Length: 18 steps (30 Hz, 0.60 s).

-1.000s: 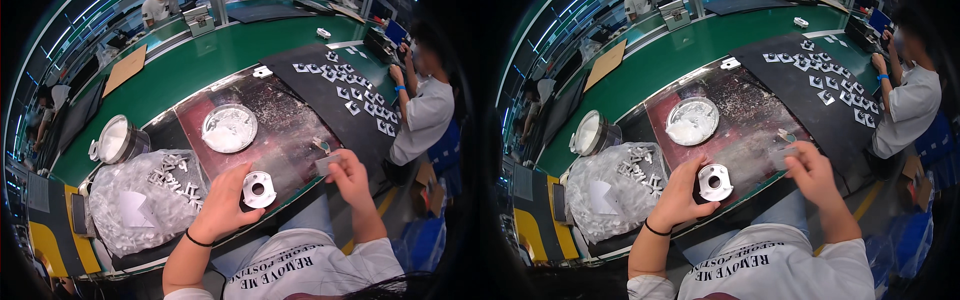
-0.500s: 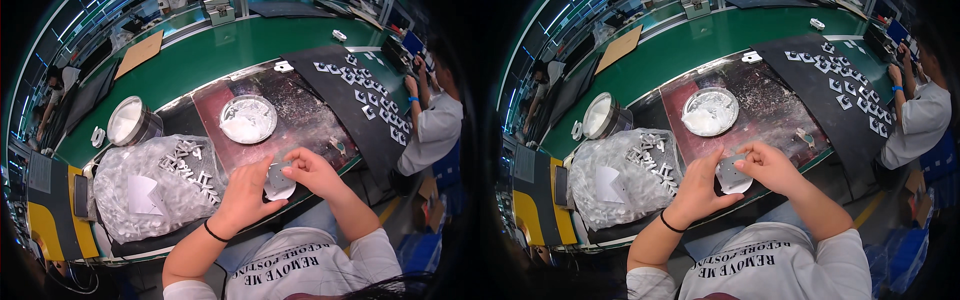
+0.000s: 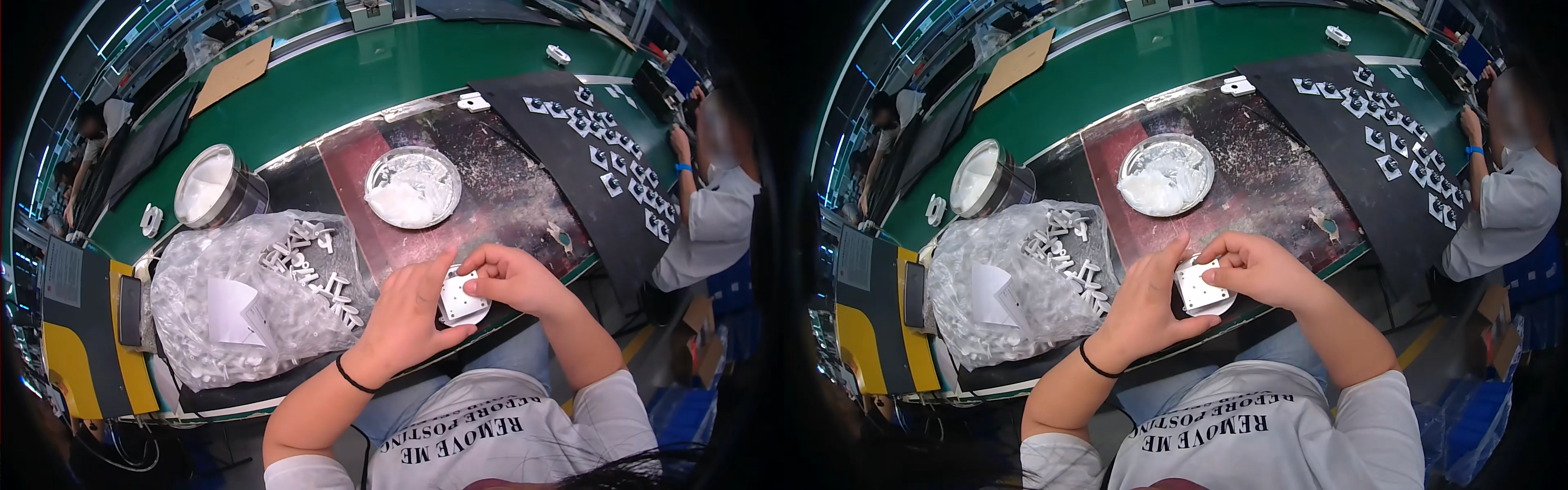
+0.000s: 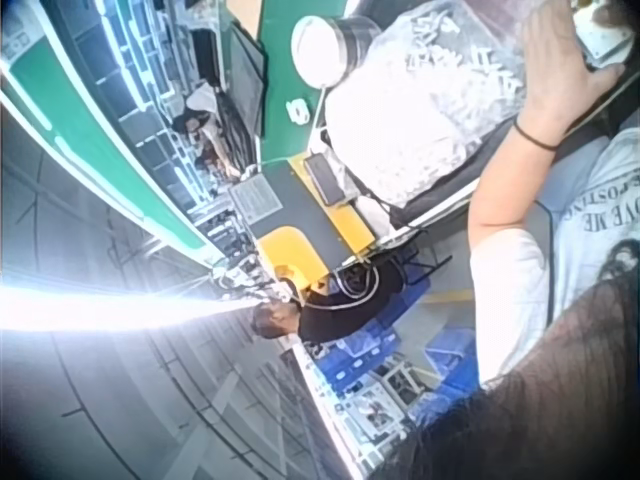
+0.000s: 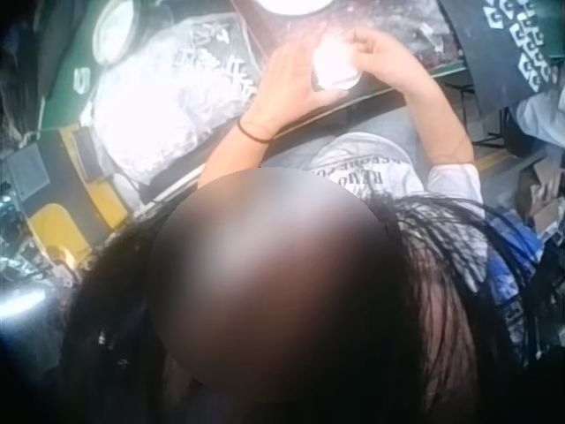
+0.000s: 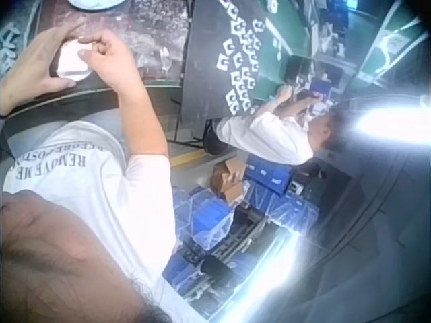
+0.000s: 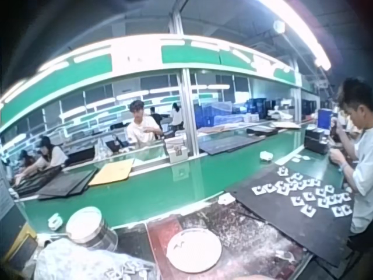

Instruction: The person repeatedly picks small white plastic pieces from a bag, dips them into a white paste, and inserts them into a white circular base. They then place the assembled units onto a black mat on the table.

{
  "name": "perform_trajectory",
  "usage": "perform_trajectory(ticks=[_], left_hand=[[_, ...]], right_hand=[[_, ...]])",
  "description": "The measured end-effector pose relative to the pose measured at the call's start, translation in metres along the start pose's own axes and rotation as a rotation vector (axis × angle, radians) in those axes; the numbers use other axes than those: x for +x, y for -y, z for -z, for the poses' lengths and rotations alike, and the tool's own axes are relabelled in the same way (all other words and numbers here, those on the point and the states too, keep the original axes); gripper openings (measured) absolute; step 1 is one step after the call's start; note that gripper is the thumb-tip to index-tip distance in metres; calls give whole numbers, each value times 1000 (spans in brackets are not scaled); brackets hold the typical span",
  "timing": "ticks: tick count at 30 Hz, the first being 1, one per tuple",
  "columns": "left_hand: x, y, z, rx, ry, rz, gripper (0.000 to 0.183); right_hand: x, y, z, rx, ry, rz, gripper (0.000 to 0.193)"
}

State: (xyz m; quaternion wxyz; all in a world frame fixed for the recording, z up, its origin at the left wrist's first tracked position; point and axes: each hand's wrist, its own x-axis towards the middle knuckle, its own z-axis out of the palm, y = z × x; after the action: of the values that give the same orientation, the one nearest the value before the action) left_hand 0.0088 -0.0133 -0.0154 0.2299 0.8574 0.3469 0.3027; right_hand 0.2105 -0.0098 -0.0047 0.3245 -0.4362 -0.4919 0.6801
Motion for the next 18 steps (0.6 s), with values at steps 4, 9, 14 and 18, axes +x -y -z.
perform_trajectory(ticks=[4,9,14,18], left_hand=[[1,-1,0,-6,8,5,103],[0,0,0,-6,10,6,102],[0,1,-1,-4,-7,-18,102],[0,1,-2,-9,-5,-20,102]], right_hand=[[-1,-6,4,-68,12,34,20],[1,1,7,-111,56,19,20],[1,1,7,-167,20,31,19],[-1,1,3,-143,0,64,18]])
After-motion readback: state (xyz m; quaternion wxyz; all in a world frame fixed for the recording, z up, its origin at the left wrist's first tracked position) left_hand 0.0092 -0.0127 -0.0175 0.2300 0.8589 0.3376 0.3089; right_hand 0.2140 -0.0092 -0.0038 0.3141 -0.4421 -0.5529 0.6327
